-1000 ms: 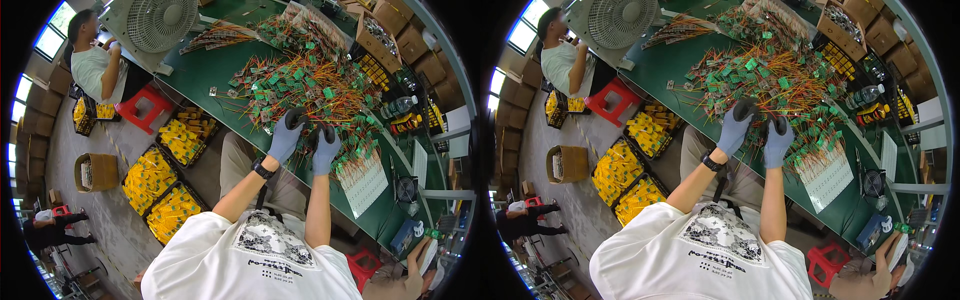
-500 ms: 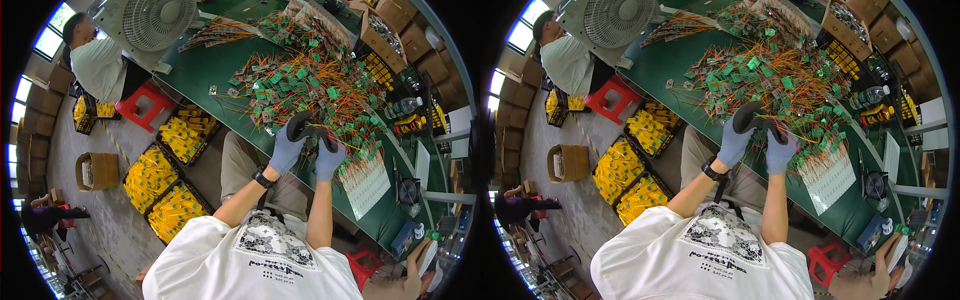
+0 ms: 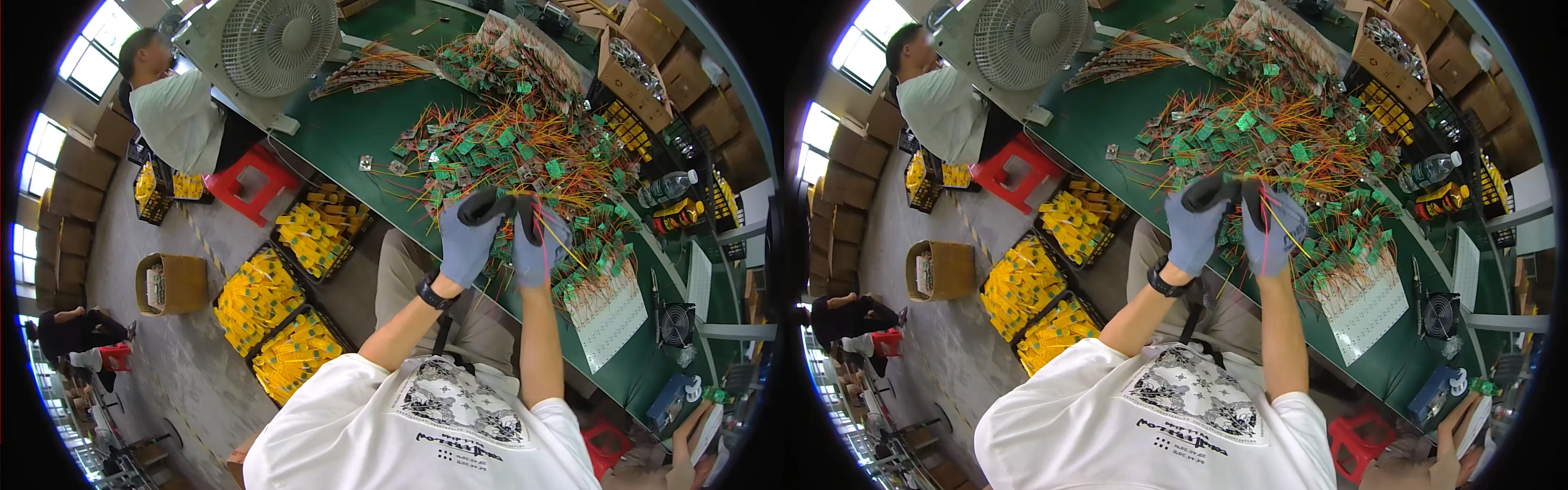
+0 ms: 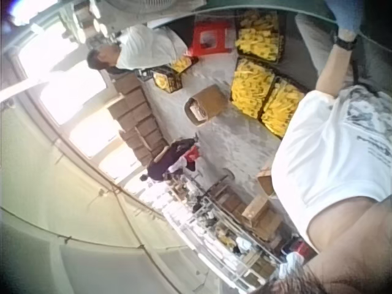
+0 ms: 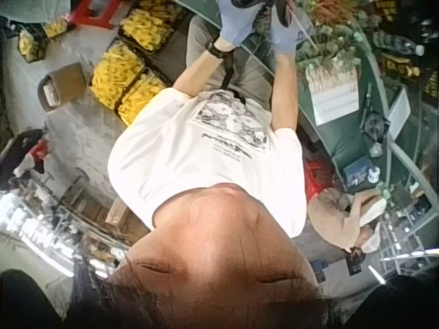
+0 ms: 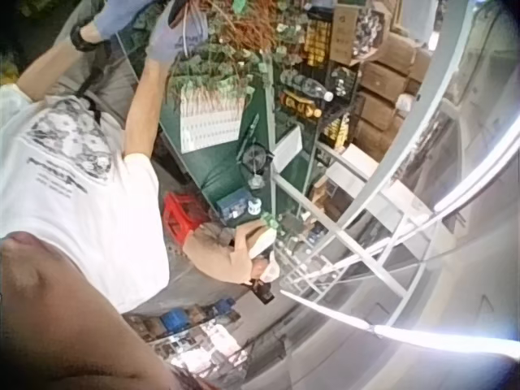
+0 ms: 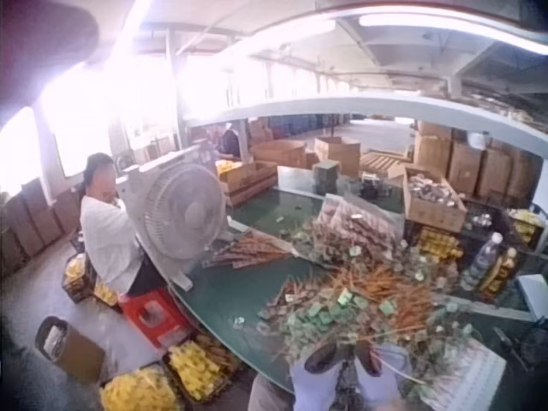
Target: The person sorts and organizes small electronic circuit boards and wires by hand, placing them into component bins on a production line.
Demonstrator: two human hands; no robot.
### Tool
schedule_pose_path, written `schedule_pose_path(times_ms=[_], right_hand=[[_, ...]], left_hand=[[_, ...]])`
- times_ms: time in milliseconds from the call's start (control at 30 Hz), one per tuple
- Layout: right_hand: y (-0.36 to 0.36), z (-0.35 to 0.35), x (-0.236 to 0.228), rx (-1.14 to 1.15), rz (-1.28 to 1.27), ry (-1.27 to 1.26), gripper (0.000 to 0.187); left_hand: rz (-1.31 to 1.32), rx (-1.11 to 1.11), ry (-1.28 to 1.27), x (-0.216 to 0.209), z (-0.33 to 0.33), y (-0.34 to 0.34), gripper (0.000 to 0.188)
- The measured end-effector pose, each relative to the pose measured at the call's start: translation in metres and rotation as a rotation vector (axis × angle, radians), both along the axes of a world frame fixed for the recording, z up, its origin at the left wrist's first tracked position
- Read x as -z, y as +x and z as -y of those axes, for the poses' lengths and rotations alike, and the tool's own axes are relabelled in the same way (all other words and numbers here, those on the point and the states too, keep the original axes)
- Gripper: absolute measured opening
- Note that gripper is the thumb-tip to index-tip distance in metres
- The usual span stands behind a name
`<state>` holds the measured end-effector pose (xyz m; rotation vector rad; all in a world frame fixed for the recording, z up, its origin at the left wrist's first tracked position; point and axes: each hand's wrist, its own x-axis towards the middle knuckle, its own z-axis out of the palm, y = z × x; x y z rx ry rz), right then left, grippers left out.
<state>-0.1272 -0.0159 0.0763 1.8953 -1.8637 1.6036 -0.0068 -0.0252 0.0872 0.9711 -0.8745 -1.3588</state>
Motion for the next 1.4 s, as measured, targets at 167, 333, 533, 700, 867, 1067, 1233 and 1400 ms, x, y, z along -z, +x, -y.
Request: schedule_pose_path(times_ms=[167,333,533,700,867,1067,1233,1400], right_hand=[[0.018,0.076,-0.044,-0.015,-0.224,-0.198,0.027],[0.018,0.136,-0.072,0.045,-0.326,0.279,0.039],[0.000,0.054,-0.046,-0.108,-0.217,0.169,0.025],[-0.033,-0.057,0.013,-0.123,-0.033,0.236,0.038],[-0.067,-0.146,0.098,0.134,0.063,0.457,0.036],[-0.087,-0.180,0.144,0.360,0.602,0.488,0.031],[-0.079,-0.174,0.124,0.304,0.360,0.559,0.036],[-0.082,-0.173,0.132,0.323,0.394,0.566,0.038]], left_hand=[[0.373,-0.209,-0.451,-0.042,0.068,0.024,0.030],[0.764,-0.139,-0.504,-0.028,0.175,0.059,0.028],[1.075,-0.208,-0.437,0.022,0.232,0.132,0.032],[1.499,-0.296,-0.360,0.062,0.299,0.183,0.039],[1.942,-0.403,-0.387,0.082,0.355,0.233,0.050],[2.102,-0.181,-0.211,0.088,0.371,0.255,0.046],[1.955,-0.239,-0.323,0.082,0.357,0.253,0.027],[1.842,-0.277,-0.409,0.057,0.342,0.251,0.029]])
